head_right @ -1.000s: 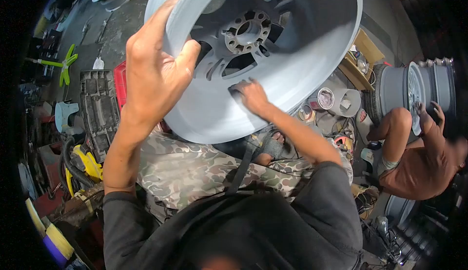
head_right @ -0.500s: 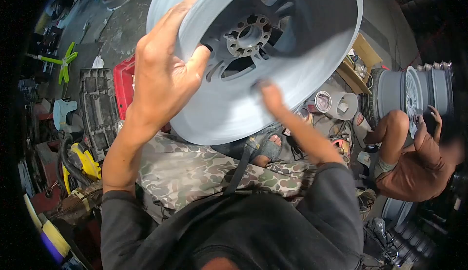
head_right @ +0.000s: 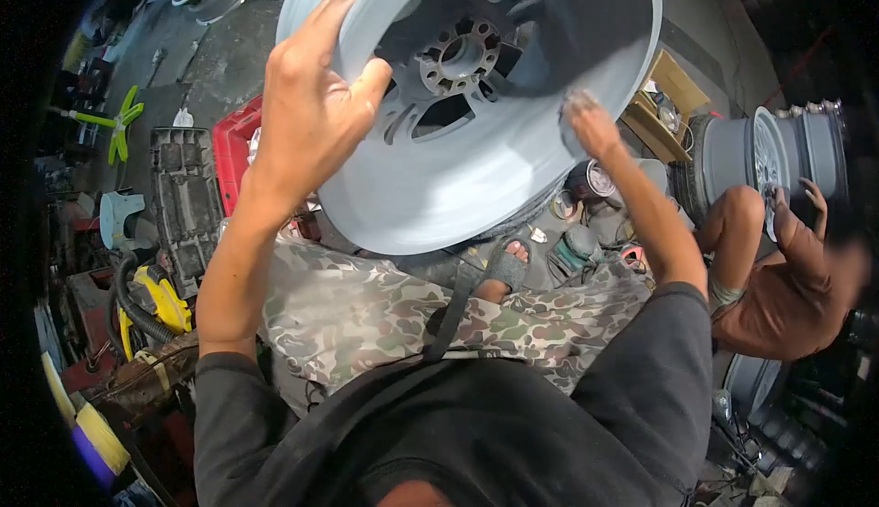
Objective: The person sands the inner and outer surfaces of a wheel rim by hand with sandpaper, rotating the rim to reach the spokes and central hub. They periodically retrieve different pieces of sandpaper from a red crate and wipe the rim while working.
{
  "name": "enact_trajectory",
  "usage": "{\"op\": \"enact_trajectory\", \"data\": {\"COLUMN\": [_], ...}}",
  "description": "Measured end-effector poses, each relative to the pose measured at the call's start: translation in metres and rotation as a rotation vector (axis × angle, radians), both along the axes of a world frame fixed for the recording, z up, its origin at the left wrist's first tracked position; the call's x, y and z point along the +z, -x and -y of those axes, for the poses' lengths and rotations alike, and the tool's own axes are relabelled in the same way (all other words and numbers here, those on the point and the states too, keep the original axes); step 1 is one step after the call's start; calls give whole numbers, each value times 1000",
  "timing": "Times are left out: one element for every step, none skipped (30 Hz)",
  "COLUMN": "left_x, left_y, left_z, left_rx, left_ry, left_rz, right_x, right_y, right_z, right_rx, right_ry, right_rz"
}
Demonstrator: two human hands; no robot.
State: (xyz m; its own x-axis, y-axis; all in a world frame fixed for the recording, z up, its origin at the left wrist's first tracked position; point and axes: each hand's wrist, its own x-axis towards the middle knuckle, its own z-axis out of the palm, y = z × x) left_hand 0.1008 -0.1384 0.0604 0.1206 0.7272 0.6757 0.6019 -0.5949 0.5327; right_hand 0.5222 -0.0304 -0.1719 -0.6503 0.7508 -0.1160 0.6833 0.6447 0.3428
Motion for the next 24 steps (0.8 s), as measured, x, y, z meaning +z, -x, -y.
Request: {"op": "enact_trajectory", "data": {"left_x": [1,3,6,7,7,7,12,20,23,22,21,22,20,16,15,21,19,13,12,10,9,8,9,11], "left_y": [1,2,3,4,5,5,5,4,2,1,0,-1,0,3,9,10,14,16,15,15,16,16,16,16], "left_z": [-1,-3,-5,-8,-10,-10,-8,-3,0,1,1,0,-4,-11,-13,-11,-12,-17,-20,-22,-23,-23,-23,-22], "left_rx": [-3,-6,-10,-10,3,17,23,40,54,47,-6,-57,-59,-20,26,18,26,20,9,3,17,31,26,21], "left_ry": [1,50,94,86,45,6,2,52,108,113,51,-18,-22,60,141,202,198,144,91,89,87,87,90,98], "left_rz": [4,14,24,29,16,1,-4,-9,-13,-14,47,112,118,92,67,98,102,99,97,101,116,129,126,119], "right_x": [12,7,-5,-22,-47,-50,-88,-69,-72,-45,-2,16,25,17,9,13,17,17,19,18,14,12,11,11], "right_y": [-7,-7,-1,5,35,75,107,152,182,209,223,218,210,192,172,154,140,130,122,116,116,122,131,139], "right_z": [-3,3,14,27,50,77,105,131,150,165,170,163,152,143,133,124,120,120,123,125,128,132,136,139], "right_rx": [3,0,-51,-99,-162,-242,-225,-402,-326,-333,-336,-421,-499,-628,-750,-879,-1020,-1016,-1088,-1160,-1162,-1131,-1100,-981], "right_ry": [-75,-76,-100,-125,-95,127,-42,238,242,338,465,706,952,1013,1071,1089,1097,1093,1077,1057,1051,1015,980,932], "right_rz": [53,56,1,-54,-24,-94,-300,-496,-776,-854,-865,-946,-1018,-1259,-1500,-1666,-1834,-1831,-1928,-2028,-2031,-1898,-1767,-1671]}}
